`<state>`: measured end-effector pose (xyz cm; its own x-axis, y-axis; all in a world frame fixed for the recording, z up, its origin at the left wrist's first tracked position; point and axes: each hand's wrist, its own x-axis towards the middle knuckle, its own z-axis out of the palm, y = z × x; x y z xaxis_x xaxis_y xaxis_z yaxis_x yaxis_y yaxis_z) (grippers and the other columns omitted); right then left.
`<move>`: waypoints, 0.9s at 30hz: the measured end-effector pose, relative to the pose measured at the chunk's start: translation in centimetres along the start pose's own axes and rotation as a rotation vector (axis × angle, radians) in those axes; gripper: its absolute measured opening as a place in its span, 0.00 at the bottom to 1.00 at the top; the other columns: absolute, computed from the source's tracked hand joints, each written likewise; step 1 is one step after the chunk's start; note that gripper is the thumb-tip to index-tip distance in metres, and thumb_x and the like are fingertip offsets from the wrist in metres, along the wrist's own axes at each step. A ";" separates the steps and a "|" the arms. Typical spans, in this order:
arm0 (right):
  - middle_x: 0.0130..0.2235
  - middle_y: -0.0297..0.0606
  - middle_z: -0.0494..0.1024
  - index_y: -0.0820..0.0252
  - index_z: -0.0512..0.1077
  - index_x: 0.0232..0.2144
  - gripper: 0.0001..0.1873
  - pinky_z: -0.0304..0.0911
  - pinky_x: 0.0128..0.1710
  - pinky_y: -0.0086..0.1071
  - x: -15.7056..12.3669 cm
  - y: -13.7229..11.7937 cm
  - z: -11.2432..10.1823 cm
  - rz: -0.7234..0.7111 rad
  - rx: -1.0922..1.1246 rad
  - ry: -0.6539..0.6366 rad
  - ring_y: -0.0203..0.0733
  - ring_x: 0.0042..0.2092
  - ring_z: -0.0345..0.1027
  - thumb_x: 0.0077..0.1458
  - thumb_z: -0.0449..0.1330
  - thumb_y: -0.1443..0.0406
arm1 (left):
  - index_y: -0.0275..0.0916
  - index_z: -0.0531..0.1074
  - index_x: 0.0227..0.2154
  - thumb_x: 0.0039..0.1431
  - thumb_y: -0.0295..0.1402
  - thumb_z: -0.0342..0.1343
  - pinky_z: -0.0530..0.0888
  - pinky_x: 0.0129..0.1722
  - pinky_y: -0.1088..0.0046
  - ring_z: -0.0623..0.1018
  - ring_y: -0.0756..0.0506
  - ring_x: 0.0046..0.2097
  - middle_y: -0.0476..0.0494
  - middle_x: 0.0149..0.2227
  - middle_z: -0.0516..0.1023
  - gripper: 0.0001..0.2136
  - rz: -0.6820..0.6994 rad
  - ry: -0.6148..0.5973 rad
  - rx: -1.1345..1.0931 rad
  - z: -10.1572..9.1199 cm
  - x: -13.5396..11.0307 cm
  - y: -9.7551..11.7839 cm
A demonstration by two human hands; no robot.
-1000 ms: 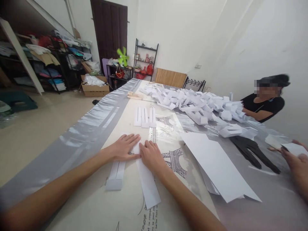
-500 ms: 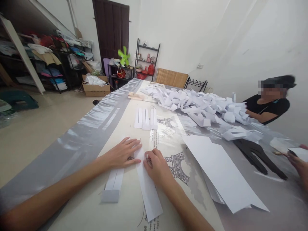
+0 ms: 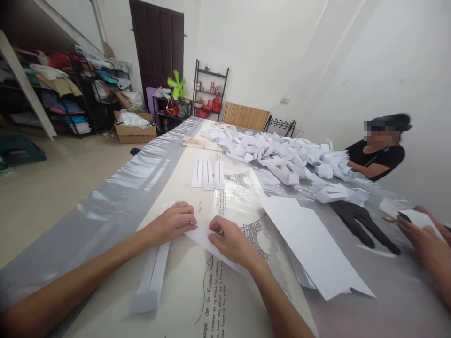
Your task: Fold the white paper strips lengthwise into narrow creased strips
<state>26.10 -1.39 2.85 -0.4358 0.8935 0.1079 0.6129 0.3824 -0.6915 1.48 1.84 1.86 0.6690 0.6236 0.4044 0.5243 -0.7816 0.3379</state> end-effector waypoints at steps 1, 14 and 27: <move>0.33 0.32 0.76 0.55 0.73 0.34 0.05 0.65 0.36 0.33 0.1 -0.2 -0.3 -0.016 0.040 -0.006 0.39 0.34 0.68 0.61 0.57 0.65 | 0.39 0.74 0.31 0.70 0.34 0.54 0.69 0.47 0.67 0.73 0.46 0.40 0.47 0.34 0.73 0.11 -0.009 0.009 -0.051 -0.4 0.0 0.2; 0.32 0.32 0.83 0.48 0.83 0.33 0.09 0.67 0.32 0.34 -0.2 -0.8 -2.2 -0.121 0.115 -0.143 0.41 0.32 0.73 0.60 0.63 0.58 | 0.39 0.70 0.22 0.75 0.31 0.44 0.63 0.31 0.68 0.67 0.47 0.27 0.49 0.22 0.69 0.22 0.266 -0.124 0.183 -3.1 -0.2 3.1; 0.34 0.40 0.83 0.56 0.83 0.31 0.13 0.68 0.38 0.39 -1.8 4.5 -8.7 0.101 0.194 0.248 0.46 0.37 0.74 0.56 0.68 0.53 | 0.37 0.78 0.27 0.66 0.43 0.57 0.62 0.27 0.76 0.68 0.51 0.26 0.50 0.24 0.74 0.17 -0.224 -0.168 -0.389 -7.8 -2.6 -2.9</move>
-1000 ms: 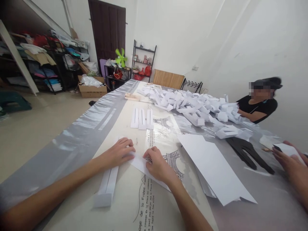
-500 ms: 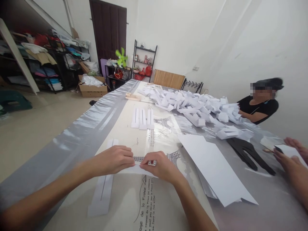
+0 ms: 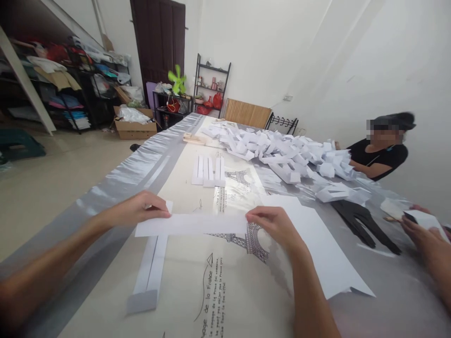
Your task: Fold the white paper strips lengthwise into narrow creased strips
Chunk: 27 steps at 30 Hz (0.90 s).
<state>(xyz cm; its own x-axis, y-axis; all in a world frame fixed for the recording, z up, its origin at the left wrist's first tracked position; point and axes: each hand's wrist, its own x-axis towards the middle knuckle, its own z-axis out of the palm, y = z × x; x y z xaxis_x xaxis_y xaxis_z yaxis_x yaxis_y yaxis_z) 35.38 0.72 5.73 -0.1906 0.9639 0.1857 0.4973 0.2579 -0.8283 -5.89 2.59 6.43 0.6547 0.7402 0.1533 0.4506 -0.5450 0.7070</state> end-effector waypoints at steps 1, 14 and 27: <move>0.36 0.41 0.82 0.56 0.83 0.33 0.15 0.68 0.38 0.38 0.1 -0.1 0.4 0.009 0.044 0.145 0.45 0.37 0.74 0.56 0.67 0.52 | 0.37 0.78 0.26 0.65 0.44 0.57 0.62 0.26 0.76 0.68 0.51 0.27 0.50 0.24 0.74 0.17 -0.044 0.063 -0.038 0.2 0.1 -0.2; 0.34 0.34 0.80 0.56 0.63 0.58 0.34 0.69 0.33 0.36 0.3 -1.5 10.1 0.141 0.459 0.284 0.43 0.33 0.73 0.56 0.67 0.51 | 0.37 0.73 0.21 0.68 0.46 0.54 0.64 0.24 0.75 0.68 0.52 0.20 0.51 0.18 0.71 0.23 -0.105 0.051 -0.321 10.6 1.2 5.9; 0.49 0.45 0.70 0.59 0.58 0.67 0.28 0.72 0.44 0.42 -0.6 -0.2 12.3 -0.157 -0.455 -0.174 0.45 0.42 0.72 0.68 0.48 0.63 | 0.37 0.65 0.58 0.72 0.34 0.48 0.68 0.58 0.56 0.68 0.37 0.63 0.35 0.62 0.68 0.15 -0.004 0.234 0.555 12.0 1.1 0.9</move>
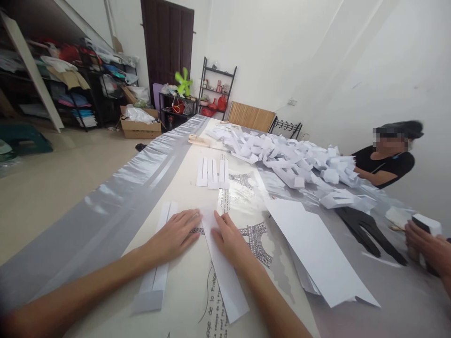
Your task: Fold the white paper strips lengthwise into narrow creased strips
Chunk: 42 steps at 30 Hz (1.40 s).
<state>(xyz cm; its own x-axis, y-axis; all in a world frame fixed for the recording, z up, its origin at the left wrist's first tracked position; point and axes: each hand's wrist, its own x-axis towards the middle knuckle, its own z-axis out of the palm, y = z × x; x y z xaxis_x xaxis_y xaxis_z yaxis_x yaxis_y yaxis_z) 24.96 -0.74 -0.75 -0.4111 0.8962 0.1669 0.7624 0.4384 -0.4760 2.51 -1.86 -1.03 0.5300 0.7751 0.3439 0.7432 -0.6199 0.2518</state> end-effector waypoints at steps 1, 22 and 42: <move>0.49 0.45 0.70 0.58 0.58 0.67 0.27 0.72 0.44 0.41 0.0 0.0 0.1 0.002 -0.022 0.005 0.46 0.42 0.72 0.68 0.48 0.63 | 0.38 0.64 0.59 0.73 0.35 0.47 0.67 0.60 0.56 0.66 0.37 0.65 0.35 0.64 0.67 0.16 0.013 -0.001 0.014 0.1 0.0 0.0; 0.43 0.46 0.76 0.61 0.72 0.54 0.20 0.72 0.36 0.39 -0.6 -1.6 1.6 0.061 -0.195 0.283 0.50 0.44 0.72 0.64 0.50 0.72 | 0.40 0.67 0.58 0.73 0.36 0.46 0.68 0.59 0.53 0.68 0.36 0.62 0.36 0.59 0.71 0.15 0.095 0.010 -0.002 0.3 0.1 -0.5; 0.36 0.37 0.84 0.54 0.82 0.39 0.12 0.76 0.38 0.41 -0.3 -1.3 0.3 0.123 0.201 0.338 0.44 0.33 0.77 0.58 0.58 0.64 | 0.38 0.67 0.58 0.73 0.35 0.45 0.68 0.59 0.52 0.68 0.36 0.62 0.34 0.60 0.70 0.16 0.101 -0.021 0.001 -0.1 0.0 -0.5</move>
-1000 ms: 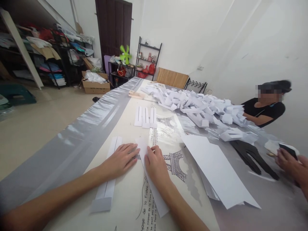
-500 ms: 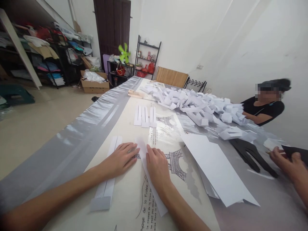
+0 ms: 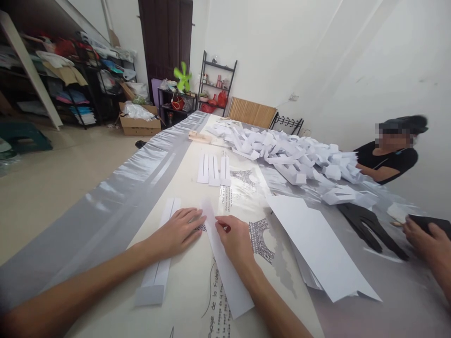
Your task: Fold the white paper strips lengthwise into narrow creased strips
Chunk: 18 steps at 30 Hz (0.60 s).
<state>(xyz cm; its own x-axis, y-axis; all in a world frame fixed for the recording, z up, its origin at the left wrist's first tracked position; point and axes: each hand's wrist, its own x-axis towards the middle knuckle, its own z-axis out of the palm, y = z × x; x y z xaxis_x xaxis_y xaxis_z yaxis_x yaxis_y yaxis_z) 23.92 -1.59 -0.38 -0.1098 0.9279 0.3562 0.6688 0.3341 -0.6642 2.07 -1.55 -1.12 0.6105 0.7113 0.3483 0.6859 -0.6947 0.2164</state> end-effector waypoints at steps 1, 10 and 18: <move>0.39 0.38 0.84 0.54 0.82 0.40 0.13 0.76 0.39 0.42 -0.1 -0.1 0.0 -0.010 -0.009 -0.005 0.45 0.34 0.78 0.59 0.58 0.64 | 0.38 0.67 0.58 0.73 0.35 0.45 0.68 0.59 0.52 0.68 0.35 0.62 0.34 0.59 0.71 0.16 0.000 0.001 0.002 0.0 0.0 0.0; 0.61 0.40 0.74 0.53 0.77 0.55 0.21 0.63 0.64 0.49 0.0 -1.3 -1.6 -0.129 0.048 -0.290 0.50 0.64 0.66 0.68 0.55 0.53 | 0.40 0.69 0.57 0.72 0.35 0.49 0.68 0.61 0.55 0.69 0.38 0.62 0.37 0.58 0.73 0.15 0.034 0.029 -0.055 -0.6 0.0 -0.2; 0.70 0.33 0.61 0.47 0.63 0.67 0.25 0.52 0.70 0.50 -0.1 -1.2 -2.1 -0.126 0.068 -0.488 0.47 0.71 0.52 0.72 0.46 0.52 | 0.40 0.70 0.53 0.71 0.35 0.49 0.69 0.60 0.54 0.70 0.37 0.61 0.38 0.55 0.74 0.12 0.041 0.010 -0.065 -1.2 0.2 -0.3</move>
<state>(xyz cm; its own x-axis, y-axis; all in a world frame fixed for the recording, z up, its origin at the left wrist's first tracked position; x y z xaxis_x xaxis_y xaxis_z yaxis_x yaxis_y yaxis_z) 24.71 -2.46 1.74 -0.5280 0.8435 0.0986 0.5809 0.4434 -0.6825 1.56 -1.34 -0.05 0.6334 0.6812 0.3672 0.6332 -0.7290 0.2602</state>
